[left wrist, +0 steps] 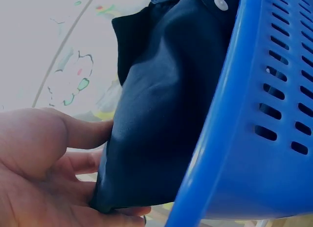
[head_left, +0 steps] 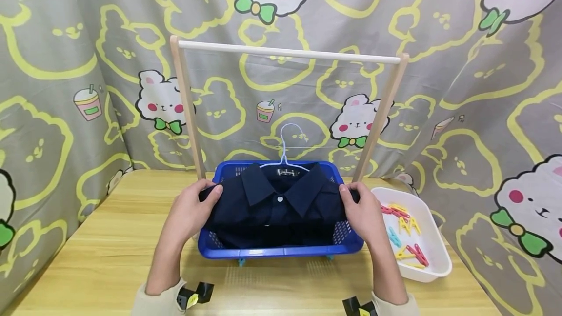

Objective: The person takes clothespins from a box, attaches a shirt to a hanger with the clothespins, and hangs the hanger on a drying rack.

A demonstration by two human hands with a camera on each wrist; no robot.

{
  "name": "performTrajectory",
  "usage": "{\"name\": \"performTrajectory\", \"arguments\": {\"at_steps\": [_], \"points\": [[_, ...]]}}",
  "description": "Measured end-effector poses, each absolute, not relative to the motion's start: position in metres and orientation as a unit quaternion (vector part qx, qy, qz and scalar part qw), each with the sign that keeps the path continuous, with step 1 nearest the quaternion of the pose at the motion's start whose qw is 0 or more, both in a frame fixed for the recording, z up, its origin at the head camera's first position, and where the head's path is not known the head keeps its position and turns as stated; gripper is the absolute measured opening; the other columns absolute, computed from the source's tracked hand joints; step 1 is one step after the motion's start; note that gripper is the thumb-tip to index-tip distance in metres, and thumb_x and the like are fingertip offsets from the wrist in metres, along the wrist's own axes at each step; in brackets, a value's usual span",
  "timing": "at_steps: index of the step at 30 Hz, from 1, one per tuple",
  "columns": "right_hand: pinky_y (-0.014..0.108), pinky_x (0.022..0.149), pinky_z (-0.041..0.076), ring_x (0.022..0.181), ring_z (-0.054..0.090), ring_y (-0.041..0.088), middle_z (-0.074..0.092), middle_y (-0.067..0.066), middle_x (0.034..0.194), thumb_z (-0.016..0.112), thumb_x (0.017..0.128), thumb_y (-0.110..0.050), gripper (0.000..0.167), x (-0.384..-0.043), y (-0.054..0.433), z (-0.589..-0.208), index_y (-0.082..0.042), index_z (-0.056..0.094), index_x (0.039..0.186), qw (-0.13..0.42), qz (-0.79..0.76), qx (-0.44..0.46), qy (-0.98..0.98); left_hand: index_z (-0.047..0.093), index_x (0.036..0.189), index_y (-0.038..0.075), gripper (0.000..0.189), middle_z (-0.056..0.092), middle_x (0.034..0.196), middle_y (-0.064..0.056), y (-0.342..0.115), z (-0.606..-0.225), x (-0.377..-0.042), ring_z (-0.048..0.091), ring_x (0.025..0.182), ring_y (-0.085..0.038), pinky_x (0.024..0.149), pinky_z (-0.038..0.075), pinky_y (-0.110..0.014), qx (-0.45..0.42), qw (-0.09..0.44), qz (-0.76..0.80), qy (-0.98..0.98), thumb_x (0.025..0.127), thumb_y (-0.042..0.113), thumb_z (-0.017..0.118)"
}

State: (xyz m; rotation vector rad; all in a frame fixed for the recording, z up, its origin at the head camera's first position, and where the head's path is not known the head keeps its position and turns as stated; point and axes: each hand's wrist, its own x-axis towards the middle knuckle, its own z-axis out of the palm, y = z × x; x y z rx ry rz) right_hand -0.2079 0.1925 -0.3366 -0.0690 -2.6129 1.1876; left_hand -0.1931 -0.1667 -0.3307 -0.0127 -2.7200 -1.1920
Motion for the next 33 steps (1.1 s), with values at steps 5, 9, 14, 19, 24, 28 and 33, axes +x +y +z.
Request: {"name": "performTrajectory", "arguments": {"at_steps": [5, 9, 14, 19, 24, 28, 33], "points": [[0.049, 0.096, 0.044, 0.109, 0.059, 0.036, 0.066, 0.021, 0.117, 0.056, 0.103, -0.040, 0.038, -0.2077, 0.1927, -0.3362, -0.004, 0.064, 0.113, 0.147, 0.423, -0.031, -0.894, 0.065, 0.122, 0.007, 0.039, 0.063, 0.128, -0.021, -0.1657, -0.3295, -0.1926, 0.057, 0.113, -0.037, 0.093, 0.046, -0.053, 0.003, 0.099, -0.418, -0.903, 0.104, 0.039, 0.055], [0.044, 0.093, 0.045, 0.105, 0.059, 0.033, 0.067, 0.019, 0.115, 0.059, 0.101, -0.042, 0.040, -0.2079, 0.1933, -0.3358, -0.004, 0.065, 0.113, 0.150, 0.436, -0.031, -0.887, 0.066, 0.117, 0.007, 0.038, 0.064, 0.123, -0.018, -0.1655, -0.3292, -0.1931, 0.056, 0.108, -0.034, 0.089, 0.044, -0.047, 0.006, 0.107, -0.434, -0.894, 0.103, 0.041, 0.056], [0.037, 0.090, 0.045, 0.104, 0.059, 0.030, 0.067, 0.018, 0.113, 0.063, 0.098, -0.044, 0.042, -0.2073, 0.1948, -0.3346, -0.004, 0.068, 0.111, 0.154, 0.457, -0.035, -0.875, 0.067, 0.114, 0.007, 0.037, 0.064, 0.120, -0.017, -0.1641, -0.3295, -0.1947, 0.056, 0.106, -0.032, 0.089, 0.043, -0.043, 0.005, 0.115, -0.457, -0.882, 0.102, 0.040, 0.057], [0.034, 0.088, 0.044, 0.103, 0.058, 0.028, 0.067, 0.017, 0.113, 0.063, 0.098, -0.045, 0.043, -0.2072, 0.1969, -0.3334, -0.004, 0.068, 0.110, 0.142, 0.468, -0.047, -0.871, 0.067, 0.113, 0.006, 0.037, 0.064, 0.117, -0.016, -0.1611, -0.3299, -0.1979, 0.057, 0.105, -0.031, 0.090, 0.043, -0.041, -0.002, 0.124, -0.483, -0.867, 0.102, 0.040, 0.059], [0.033, 0.087, 0.045, 0.102, 0.057, 0.026, 0.065, 0.016, 0.113, 0.062, 0.098, -0.047, 0.045, -0.2064, 0.1984, -0.3319, -0.003, 0.066, 0.109, 0.129, 0.480, -0.056, -0.866, 0.067, 0.111, 0.005, 0.037, 0.063, 0.123, -0.016, -0.1602, -0.3298, -0.1984, 0.055, 0.110, -0.031, 0.095, 0.041, -0.043, -0.004, 0.129, -0.508, -0.851, 0.101, 0.039, 0.061], [0.033, 0.087, 0.044, 0.103, 0.057, 0.027, 0.065, 0.017, 0.115, 0.062, 0.098, -0.046, 0.045, -0.2061, 0.1980, -0.3307, -0.003, 0.066, 0.110, 0.127, 0.486, -0.060, -0.862, 0.067, 0.110, 0.003, 0.038, 0.061, 0.128, -0.016, -0.1595, -0.3307, -0.1978, 0.054, 0.118, -0.031, 0.101, 0.040, -0.045, -0.008, 0.140, -0.521, -0.842, 0.100, 0.039, 0.062], [0.032, 0.087, 0.044, 0.105, 0.056, 0.027, 0.064, 0.017, 0.117, 0.063, 0.098, -0.046, 0.046, -0.2047, 0.1978, -0.3284, -0.002, 0.065, 0.112, 0.128, 0.496, -0.069, -0.856, 0.067, 0.111, 0.004, 0.039, 0.062, 0.125, -0.015, -0.1589, -0.3300, -0.1966, 0.055, 0.113, -0.029, 0.097, 0.041, -0.042, -0.005, 0.136, -0.530, -0.837, 0.099, 0.042, 0.063]]}}
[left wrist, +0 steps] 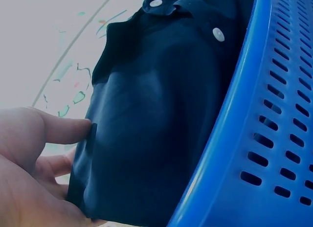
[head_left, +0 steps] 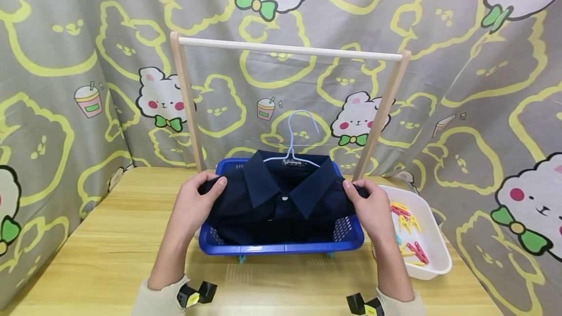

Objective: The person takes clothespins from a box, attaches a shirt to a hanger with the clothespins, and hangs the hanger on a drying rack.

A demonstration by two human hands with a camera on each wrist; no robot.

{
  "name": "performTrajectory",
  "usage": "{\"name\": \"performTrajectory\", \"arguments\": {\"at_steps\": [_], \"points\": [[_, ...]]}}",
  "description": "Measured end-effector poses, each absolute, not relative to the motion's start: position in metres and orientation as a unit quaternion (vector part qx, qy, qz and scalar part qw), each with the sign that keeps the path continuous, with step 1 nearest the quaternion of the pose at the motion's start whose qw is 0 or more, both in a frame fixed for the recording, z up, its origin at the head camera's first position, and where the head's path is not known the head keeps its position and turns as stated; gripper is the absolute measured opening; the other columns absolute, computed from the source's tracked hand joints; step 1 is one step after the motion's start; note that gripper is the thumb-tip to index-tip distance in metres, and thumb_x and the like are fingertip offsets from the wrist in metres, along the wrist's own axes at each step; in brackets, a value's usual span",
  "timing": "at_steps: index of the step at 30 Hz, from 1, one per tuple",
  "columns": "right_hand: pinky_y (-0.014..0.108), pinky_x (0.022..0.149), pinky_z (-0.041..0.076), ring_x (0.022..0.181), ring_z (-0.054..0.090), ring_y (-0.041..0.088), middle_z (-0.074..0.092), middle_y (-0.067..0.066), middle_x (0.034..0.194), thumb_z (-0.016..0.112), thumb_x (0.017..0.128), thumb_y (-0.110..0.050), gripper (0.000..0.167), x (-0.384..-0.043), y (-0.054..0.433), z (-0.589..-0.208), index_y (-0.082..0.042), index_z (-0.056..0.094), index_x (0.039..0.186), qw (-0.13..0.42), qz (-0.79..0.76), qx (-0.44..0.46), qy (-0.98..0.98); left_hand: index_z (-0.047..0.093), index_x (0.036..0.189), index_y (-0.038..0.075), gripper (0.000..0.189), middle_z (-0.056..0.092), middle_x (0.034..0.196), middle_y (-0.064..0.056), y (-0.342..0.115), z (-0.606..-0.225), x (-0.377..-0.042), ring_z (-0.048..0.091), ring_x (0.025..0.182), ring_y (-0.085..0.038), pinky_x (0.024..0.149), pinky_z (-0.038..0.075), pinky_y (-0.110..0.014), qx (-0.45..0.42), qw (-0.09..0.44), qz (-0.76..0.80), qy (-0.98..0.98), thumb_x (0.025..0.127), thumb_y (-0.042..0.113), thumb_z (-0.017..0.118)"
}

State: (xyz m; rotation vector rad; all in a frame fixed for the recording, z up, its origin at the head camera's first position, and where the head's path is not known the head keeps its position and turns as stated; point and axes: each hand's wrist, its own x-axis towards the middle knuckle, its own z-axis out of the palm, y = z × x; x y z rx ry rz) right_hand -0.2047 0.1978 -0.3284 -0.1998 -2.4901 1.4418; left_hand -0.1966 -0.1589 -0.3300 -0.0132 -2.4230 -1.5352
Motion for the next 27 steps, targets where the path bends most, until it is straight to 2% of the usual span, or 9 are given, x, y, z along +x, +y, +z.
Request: {"name": "performTrajectory", "arguments": {"at_steps": [8, 17, 27], "points": [[0.029, 0.086, 0.044, 0.104, 0.056, 0.026, 0.064, 0.017, 0.116, 0.064, 0.098, -0.043, 0.044, -0.2035, 0.1979, -0.3257, -0.002, 0.066, 0.111, 0.140, 0.503, -0.073, -0.850, 0.069, 0.109, 0.005, 0.040, 0.063, 0.119, -0.012, -0.1590, -0.3267, -0.1947, 0.054, 0.103, -0.024, 0.087, 0.044, -0.033, 0.004, 0.128, -0.544, -0.829, 0.098, 0.044, 0.065], [0.027, 0.083, 0.043, 0.102, 0.055, 0.023, 0.065, 0.016, 0.114, 0.065, 0.097, -0.045, 0.044, -0.2014, 0.1987, -0.3244, -0.002, 0.066, 0.110, 0.145, 0.509, -0.077, -0.845, 0.070, 0.110, 0.005, 0.040, 0.063, 0.119, -0.012, -0.1590, -0.3254, -0.1925, 0.054, 0.101, -0.022, 0.085, 0.045, -0.029, 0.012, 0.123, -0.563, -0.817, 0.096, 0.042, 0.067], [0.025, 0.082, 0.043, 0.100, 0.054, 0.023, 0.065, 0.016, 0.112, 0.066, 0.097, -0.043, 0.043, -0.2007, 0.2000, -0.3245, -0.002, 0.067, 0.109, 0.151, 0.512, -0.077, -0.842, 0.071, 0.113, 0.005, 0.040, 0.062, 0.122, -0.010, -0.1601, -0.3250, -0.1912, 0.053, 0.104, -0.021, 0.087, 0.045, -0.030, 0.020, 0.101, -0.580, -0.808, 0.095, 0.041, 0.070]]}}
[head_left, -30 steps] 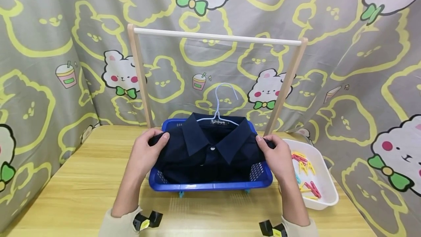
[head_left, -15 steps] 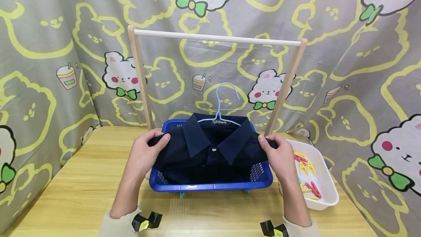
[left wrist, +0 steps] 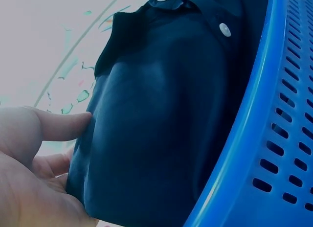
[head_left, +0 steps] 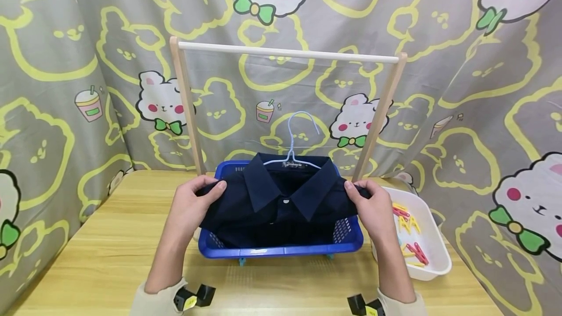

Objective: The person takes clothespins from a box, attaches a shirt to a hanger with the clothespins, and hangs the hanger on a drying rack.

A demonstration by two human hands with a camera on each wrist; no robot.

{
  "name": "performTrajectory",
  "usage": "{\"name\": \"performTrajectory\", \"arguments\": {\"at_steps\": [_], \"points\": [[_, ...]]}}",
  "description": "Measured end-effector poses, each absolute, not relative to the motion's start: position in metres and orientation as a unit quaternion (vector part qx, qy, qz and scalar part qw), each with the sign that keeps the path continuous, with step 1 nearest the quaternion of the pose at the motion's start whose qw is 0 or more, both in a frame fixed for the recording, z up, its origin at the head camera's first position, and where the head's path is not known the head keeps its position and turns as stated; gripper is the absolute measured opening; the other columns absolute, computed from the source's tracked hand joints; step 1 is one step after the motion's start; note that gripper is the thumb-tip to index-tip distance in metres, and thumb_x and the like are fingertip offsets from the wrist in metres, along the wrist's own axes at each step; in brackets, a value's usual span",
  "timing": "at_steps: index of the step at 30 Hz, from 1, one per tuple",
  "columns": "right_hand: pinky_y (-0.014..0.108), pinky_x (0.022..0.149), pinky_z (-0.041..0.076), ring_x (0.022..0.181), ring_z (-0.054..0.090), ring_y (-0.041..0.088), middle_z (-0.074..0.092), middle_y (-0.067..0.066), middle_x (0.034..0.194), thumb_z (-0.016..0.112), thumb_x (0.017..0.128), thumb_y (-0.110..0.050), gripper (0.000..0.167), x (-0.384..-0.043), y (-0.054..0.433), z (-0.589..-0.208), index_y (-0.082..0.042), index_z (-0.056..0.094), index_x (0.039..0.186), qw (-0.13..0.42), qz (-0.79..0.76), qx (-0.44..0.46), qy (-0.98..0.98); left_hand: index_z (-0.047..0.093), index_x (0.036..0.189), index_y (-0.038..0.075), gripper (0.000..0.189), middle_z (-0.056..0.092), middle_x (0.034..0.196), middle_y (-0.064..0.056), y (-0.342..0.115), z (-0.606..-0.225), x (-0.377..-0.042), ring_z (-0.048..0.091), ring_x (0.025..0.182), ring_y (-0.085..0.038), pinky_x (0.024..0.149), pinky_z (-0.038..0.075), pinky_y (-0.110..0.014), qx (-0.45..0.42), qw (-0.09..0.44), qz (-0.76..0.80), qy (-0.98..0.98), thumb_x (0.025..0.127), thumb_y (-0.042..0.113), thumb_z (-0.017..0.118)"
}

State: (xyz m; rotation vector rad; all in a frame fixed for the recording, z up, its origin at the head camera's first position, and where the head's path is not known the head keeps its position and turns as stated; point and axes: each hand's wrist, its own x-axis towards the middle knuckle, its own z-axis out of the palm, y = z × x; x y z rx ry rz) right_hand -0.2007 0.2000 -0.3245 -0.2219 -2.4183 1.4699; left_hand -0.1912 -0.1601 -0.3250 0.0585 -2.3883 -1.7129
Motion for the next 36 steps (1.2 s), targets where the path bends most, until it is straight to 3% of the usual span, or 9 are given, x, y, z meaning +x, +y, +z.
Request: {"name": "performTrajectory", "arguments": {"at_steps": [16, 36], "points": [[0.024, 0.084, 0.044, 0.103, 0.055, 0.023, 0.065, 0.016, 0.116, 0.067, 0.096, -0.043, 0.044, -0.205, 0.200, -0.329, -0.002, 0.068, 0.111, 0.157, 0.513, -0.063, -0.842, 0.066, 0.111, -0.001, 0.035, 0.056, 0.102, -0.003, -0.167, -0.325, -0.192, 0.051, 0.099, -0.020, 0.079, 0.048, -0.028, 0.002, 0.054, -0.617, -0.785, 0.097, 0.031, 0.069], [0.022, 0.083, 0.044, 0.104, 0.055, 0.024, 0.066, 0.016, 0.117, 0.066, 0.096, -0.046, 0.046, -0.203, 0.205, -0.328, -0.003, 0.068, 0.114, 0.150, 0.501, -0.054, -0.850, 0.064, 0.108, -0.004, 0.030, 0.057, 0.100, -0.007, -0.172, -0.328, -0.194, 0.054, 0.096, -0.022, 0.079, 0.050, -0.027, -0.038, 0.043, -0.614, -0.788, 0.088, 0.014, 0.077]]}}
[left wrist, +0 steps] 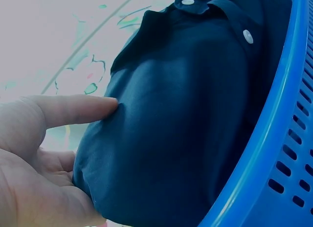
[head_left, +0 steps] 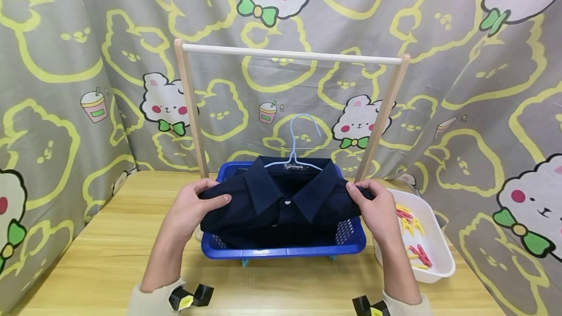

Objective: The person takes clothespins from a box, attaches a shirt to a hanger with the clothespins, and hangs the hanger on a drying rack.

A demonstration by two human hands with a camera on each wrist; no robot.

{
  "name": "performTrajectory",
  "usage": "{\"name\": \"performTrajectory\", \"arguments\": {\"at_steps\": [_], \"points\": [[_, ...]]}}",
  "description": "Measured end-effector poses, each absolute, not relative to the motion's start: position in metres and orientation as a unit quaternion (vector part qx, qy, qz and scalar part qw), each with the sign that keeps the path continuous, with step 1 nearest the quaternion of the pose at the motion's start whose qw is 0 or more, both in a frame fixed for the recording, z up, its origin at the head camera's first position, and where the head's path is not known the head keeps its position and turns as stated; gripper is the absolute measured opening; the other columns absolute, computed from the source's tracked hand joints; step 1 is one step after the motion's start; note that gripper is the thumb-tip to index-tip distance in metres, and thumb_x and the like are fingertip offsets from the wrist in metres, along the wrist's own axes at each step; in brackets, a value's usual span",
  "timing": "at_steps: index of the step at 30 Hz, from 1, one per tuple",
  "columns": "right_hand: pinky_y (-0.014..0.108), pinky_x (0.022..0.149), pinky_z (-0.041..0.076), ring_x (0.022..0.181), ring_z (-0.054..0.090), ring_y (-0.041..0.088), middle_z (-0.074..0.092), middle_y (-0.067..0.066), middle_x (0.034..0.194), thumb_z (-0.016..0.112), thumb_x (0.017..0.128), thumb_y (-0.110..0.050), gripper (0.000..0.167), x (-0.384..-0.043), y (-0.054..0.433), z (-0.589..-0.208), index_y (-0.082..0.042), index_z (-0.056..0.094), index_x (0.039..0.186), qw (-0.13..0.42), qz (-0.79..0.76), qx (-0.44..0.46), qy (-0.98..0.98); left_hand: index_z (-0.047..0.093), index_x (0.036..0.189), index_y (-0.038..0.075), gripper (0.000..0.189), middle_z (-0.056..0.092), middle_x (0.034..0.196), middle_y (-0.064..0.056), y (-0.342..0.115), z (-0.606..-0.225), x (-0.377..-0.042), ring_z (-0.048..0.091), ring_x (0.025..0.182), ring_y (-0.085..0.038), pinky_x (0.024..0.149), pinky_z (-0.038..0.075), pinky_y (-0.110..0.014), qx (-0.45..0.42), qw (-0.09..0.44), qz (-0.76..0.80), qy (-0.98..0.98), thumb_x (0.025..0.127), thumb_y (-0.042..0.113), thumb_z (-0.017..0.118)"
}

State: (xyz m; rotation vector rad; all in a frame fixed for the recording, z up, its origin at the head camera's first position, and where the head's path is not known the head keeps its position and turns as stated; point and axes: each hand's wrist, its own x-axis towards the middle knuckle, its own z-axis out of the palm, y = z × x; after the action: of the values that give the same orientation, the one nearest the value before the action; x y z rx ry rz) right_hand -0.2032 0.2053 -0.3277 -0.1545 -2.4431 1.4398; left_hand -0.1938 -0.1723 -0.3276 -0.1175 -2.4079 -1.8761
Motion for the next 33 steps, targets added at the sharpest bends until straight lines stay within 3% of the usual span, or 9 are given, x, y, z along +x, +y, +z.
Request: {"name": "performTrajectory", "arguments": {"at_steps": [16, 33], "points": [[0.022, 0.083, 0.045, 0.102, 0.057, 0.024, 0.066, 0.015, 0.115, 0.066, 0.096, -0.046, 0.045, -0.2042, 0.2064, -0.3280, -0.004, 0.068, 0.112, 0.146, 0.491, -0.039, -0.858, 0.061, 0.110, -0.004, 0.023, 0.055, 0.103, -0.006, -0.1718, -0.3283, -0.1953, 0.051, 0.097, -0.022, 0.082, 0.048, -0.028, -0.025, 0.022, -0.630, -0.776, 0.090, 0.006, 0.068], [0.022, 0.086, 0.045, 0.104, 0.057, 0.023, 0.067, 0.014, 0.115, 0.066, 0.096, -0.045, 0.042, -0.2056, 0.2018, -0.3300, -0.005, 0.069, 0.110, 0.155, 0.490, -0.031, -0.857, 0.062, 0.108, -0.005, 0.023, 0.055, 0.099, -0.005, -0.1767, -0.3272, -0.1959, 0.052, 0.096, -0.021, 0.082, 0.047, -0.028, -0.026, 0.018, -0.625, -0.780, 0.090, 0.007, 0.068]]}}
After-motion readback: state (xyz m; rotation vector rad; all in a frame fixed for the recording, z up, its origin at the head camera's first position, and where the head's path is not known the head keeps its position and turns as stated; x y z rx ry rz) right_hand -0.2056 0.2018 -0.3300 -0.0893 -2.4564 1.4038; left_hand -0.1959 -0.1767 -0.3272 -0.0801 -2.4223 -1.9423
